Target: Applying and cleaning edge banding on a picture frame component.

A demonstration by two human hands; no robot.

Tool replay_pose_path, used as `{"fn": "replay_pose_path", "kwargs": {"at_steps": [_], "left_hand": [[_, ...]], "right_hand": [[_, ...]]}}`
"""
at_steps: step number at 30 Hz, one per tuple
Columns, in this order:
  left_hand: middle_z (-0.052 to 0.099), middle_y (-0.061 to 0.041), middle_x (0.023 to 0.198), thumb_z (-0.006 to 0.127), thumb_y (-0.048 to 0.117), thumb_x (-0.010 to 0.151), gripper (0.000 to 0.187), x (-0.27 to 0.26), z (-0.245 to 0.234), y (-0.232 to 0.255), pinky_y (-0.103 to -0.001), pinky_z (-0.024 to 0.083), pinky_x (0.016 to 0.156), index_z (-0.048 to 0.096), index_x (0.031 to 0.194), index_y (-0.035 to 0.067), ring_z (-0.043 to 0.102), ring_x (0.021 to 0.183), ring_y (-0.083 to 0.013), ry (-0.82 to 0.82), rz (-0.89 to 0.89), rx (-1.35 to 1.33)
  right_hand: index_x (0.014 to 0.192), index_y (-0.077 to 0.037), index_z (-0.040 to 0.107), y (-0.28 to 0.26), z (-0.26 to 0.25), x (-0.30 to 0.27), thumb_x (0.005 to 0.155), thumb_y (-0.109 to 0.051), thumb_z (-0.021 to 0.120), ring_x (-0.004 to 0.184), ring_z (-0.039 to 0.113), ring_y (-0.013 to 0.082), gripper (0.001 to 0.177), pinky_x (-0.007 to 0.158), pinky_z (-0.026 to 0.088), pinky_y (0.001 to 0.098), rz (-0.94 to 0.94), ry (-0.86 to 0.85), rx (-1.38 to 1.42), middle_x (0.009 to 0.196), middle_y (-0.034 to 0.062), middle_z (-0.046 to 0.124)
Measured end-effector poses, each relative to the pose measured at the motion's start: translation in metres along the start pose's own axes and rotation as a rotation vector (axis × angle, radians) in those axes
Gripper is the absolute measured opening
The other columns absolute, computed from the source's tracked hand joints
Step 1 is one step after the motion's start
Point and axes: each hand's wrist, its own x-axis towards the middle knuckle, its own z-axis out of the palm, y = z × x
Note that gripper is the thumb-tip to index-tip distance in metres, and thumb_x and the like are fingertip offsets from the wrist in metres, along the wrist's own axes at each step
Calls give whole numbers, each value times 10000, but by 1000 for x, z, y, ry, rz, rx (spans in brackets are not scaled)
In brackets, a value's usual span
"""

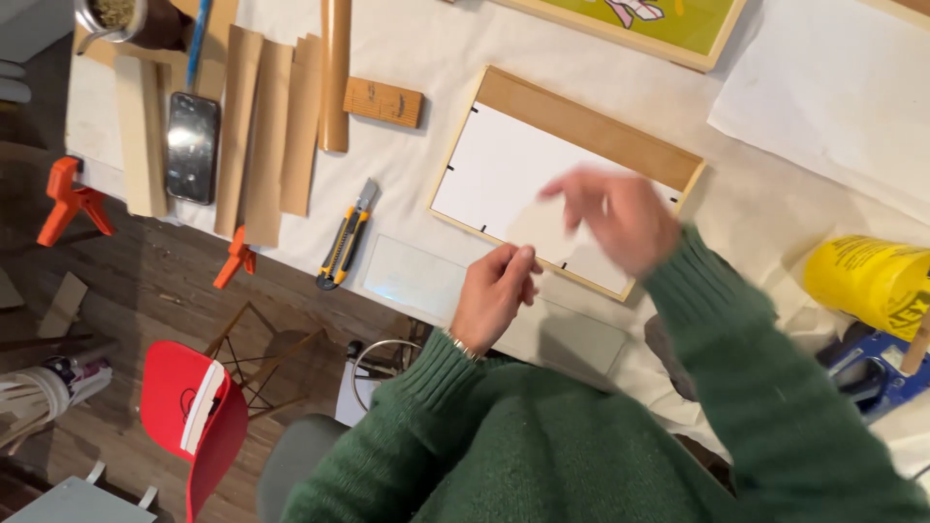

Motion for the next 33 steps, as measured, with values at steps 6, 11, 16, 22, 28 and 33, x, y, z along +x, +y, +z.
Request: {"fn": "replay_pose_path", "kwargs": {"at_steps": [6,11,16,22,28,33], "left_hand": [[613,6,665,578,300,1048,310,-31,-50,-9,-223,407,536,688,984,18,477,586,-37,-69,-38,155],[659,4,719,593,300,1010,279,-47,-107,-7,-241,475,561,680,1015,35,551,612,-62,-162,-110,243],[760,-104,837,645,335,965,324,-81,-201,1,-343,575,706,702,1045,26,735,760,-200,-245,-67,668],[741,-197,1009,696,322,924,318,-117,-304,-13,-485,540,849,710,1069,39,700,986,-386,-268,-43,955],[762,-133,1017,691,318,907,300,-142,-364,-18,-435,562,788,714,1059,60,723,907,-327,-157,6,873],[761,-131,1027,702,322,896,344,-148,-395,-23,-411,571,774,698,1109,52,737,858,-300,-117,-6,876]], "right_hand": [[1119,-145,625,-119,22,-61,1034,-636,393,797,601,126,550,721,504,224,-478,-595,546,1025,113,622],[936,-115,598,-148,77,-55,984,-400,535,707,583,165,296,637,481,293,-375,-488,434,857,89,597],[753,-85,570,-166,174,-19,934,-162,674,617,564,205,222,553,456,361,-253,-400,367,690,65,571],[1412,1,529,-93,355,90,793,-432,800,800,646,296,802,732,477,418,-232,31,-614,824,100,681],[1421,45,497,-60,429,148,800,-499,780,684,605,239,873,696,408,431,-145,157,-971,750,55,636],[1255,-62,679,-35,437,135,827,-368,768,658,582,178,534,705,404,405,-374,369,-1071,740,-15,591]]}}
